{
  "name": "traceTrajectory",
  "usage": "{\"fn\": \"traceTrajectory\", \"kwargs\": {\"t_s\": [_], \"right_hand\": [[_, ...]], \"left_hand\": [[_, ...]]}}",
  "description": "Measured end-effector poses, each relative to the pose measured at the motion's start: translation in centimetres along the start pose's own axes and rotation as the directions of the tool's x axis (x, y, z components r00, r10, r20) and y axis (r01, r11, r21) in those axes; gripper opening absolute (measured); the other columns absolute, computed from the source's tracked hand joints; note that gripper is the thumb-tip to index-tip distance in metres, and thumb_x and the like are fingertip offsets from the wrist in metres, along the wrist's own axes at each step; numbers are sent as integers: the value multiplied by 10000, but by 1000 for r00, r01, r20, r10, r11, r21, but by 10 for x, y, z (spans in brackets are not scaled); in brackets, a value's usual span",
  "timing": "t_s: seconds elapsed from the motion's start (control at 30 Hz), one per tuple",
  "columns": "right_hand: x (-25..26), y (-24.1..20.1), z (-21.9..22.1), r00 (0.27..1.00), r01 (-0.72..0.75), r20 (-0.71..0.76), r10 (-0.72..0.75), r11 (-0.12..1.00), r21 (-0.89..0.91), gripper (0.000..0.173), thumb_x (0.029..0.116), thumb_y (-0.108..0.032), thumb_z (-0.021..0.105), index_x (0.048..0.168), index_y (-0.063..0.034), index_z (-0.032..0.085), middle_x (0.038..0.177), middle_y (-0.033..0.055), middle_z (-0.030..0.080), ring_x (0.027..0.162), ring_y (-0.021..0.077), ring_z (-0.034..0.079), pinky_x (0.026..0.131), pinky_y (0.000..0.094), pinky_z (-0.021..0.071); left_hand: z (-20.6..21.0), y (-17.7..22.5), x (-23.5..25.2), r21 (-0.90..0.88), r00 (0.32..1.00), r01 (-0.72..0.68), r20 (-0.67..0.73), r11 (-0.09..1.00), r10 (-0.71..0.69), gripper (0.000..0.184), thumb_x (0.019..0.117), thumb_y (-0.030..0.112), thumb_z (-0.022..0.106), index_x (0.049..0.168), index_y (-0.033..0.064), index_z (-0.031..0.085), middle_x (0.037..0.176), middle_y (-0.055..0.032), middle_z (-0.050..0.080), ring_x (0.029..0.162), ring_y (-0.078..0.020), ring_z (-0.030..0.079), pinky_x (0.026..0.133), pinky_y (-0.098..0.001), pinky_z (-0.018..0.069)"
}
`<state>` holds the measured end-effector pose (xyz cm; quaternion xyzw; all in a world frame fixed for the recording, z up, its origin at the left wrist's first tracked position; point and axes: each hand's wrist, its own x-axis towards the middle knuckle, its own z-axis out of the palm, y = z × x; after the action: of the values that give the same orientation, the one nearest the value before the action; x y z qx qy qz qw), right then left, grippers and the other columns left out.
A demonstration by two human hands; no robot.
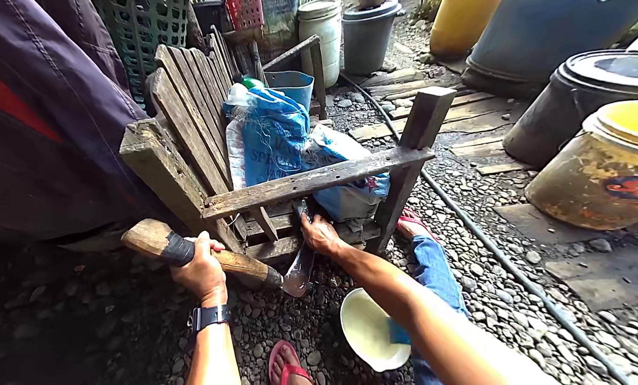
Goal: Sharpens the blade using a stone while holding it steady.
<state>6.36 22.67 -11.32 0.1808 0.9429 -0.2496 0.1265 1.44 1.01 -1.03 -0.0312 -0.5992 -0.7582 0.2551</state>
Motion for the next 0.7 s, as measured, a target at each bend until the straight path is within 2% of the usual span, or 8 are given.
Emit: {"fn": "traceTrajectory", "kwargs": {"t_s": [0.1, 0.17, 0.27, 0.33, 0.4, 0.53, 0.6, 0.7], "right_hand": [[-41, 12, 14, 979, 164, 132, -153, 983, -83, 589, 1109, -265, 384, 1647, -96, 215, 1477, 388, 420, 1334, 547, 483, 1049, 617, 459], [-44, 16, 11, 970, 206, 157, -187, 972, -113, 584, 1112, -264, 383, 1650, -108, 215, 1482, 389, 413, 1328, 557, 484, 1031, 626, 465], [-6, 11, -6, 996, 84, 40, -82, 996, -34, 567, 1113, -272, 350, 1631, -62, 251, 1476, 390, 430, 1298, 531, 527, 1056, 604, 454], [13, 6, -8, 1000, -11, 16, 12, 1000, -6, 574, 1121, -307, 322, 1640, -79, 230, 1512, 367, 407, 1324, 501, 521, 1083, 575, 442], [3, 10, 2, 999, 33, 1, -33, 999, -4, 577, 1112, -297, 344, 1637, -80, 245, 1493, 384, 417, 1320, 524, 513, 1068, 592, 448], [-32, 18, 6, 976, 187, 132, -175, 979, -84, 569, 1116, -283, 365, 1647, -124, 236, 1491, 378, 411, 1336, 540, 483, 1045, 618, 454], [-15, 16, -2, 989, 138, 55, -136, 990, -36, 563, 1109, -268, 372, 1632, -86, 269, 1482, 391, 424, 1311, 542, 511, 1053, 616, 453], [18, 9, -11, 999, -27, 25, 26, 1000, 9, 574, 1120, -316, 334, 1637, -87, 243, 1523, 366, 394, 1331, 502, 515, 1086, 575, 441]], "left_hand": [[4, -3, 5, 16, 1000, 6, -15, 1000, -6, 147, 927, -41, 552, 840, 75, 534, 520, 57, 550, 428, -75, 584, 465, -235, 557], [2, -4, 7, 12, 1000, 16, -7, 1000, -16, 146, 919, -40, 547, 837, 79, 528, 520, 58, 553, 428, -76, 586, 469, -239, 561], [-1, -3, 4, -11, 1000, 27, 6, 1000, -27, 142, 917, -59, 537, 866, 72, 516, 526, 50, 559, 434, -85, 594, 468, -247, 570], [-3, -4, 5, -14, 1000, 25, -11, 1000, -25, 151, 924, -66, 529, 863, 72, 516, 528, 50, 558, 431, -85, 590, 462, -246, 565], [-5, -7, 6, -1, 999, 26, -31, 1000, -26, 164, 923, -60, 525, 836, 79, 521, 524, 54, 553, 426, -79, 585, 460, -238, 560], [-7, -12, 11, 8, 997, 60, -48, 998, -59, 165, 936, -52, 526, 833, 78, 528, 525, 47, 549, 427, -83, 580, 465, -242, 559], [-8, -14, 11, -1, 995, 77, -56, 997, -77, 166, 934, -51, 528, 840, 86, 522, 526, 46, 546, 428, -85, 579, 465, -246, 560], [-7, -14, 11, -3, 996, 72, -61, 997, -72, 173, 939, -45, 528, 825, 85, 528, 528, 47, 550, 427, -84, 577, 465, -242, 557]]}}
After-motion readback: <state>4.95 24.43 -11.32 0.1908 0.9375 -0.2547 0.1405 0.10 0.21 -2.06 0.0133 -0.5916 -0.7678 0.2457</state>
